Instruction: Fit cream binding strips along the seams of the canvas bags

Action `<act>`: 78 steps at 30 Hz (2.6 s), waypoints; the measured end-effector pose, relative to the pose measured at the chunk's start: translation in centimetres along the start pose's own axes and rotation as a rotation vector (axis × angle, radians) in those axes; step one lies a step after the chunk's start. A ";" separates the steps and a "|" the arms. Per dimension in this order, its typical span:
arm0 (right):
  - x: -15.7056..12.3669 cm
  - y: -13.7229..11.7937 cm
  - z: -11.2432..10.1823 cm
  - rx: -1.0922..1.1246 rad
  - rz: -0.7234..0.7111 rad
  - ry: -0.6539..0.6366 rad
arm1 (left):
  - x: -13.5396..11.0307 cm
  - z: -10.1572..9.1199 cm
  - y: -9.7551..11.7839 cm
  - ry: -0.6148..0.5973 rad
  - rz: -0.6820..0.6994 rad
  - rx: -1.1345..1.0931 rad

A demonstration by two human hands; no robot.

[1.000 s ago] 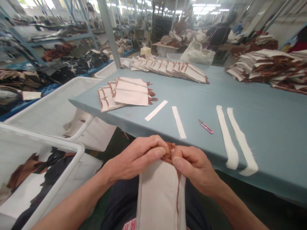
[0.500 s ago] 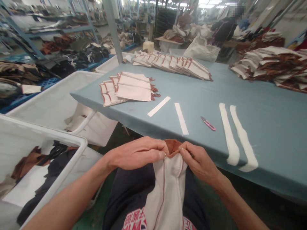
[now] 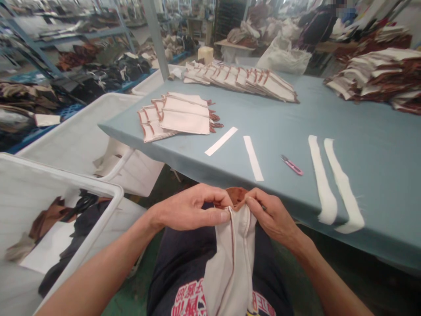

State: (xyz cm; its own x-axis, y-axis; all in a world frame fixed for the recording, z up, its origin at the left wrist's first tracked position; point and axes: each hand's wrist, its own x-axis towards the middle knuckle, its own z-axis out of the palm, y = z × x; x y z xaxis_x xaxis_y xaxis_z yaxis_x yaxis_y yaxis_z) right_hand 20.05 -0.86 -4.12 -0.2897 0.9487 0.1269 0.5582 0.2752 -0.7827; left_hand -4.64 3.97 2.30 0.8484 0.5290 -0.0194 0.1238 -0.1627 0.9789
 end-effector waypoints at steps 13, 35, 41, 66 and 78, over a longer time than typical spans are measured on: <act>1.0 -2.6 -1.3 0.005 -0.326 0.039 | -0.1 1.1 1.3 0.127 -0.047 -0.065; 0.8 -6.5 -2.4 0.086 -0.314 -0.053 | -0.4 1.8 3.0 0.176 0.135 0.327; 0.9 -7.1 -2.1 -0.090 -0.425 0.038 | -0.3 1.9 2.6 0.192 0.126 0.324; 3.9 -8.1 -2.1 0.079 -0.248 -0.081 | -0.3 0.7 3.9 0.383 -0.024 0.237; 1.2 -7.6 2.3 -0.018 0.120 0.185 | 0.2 5.0 -0.5 0.805 -0.096 0.169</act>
State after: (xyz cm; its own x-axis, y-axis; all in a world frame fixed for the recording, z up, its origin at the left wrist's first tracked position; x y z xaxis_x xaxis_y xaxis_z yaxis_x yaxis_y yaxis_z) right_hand 13.64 -2.14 0.63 -0.0736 0.9868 0.1442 0.5943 0.1595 -0.7883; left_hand -1.94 0.03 0.80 0.2099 0.9711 0.1134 0.3074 -0.1757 0.9352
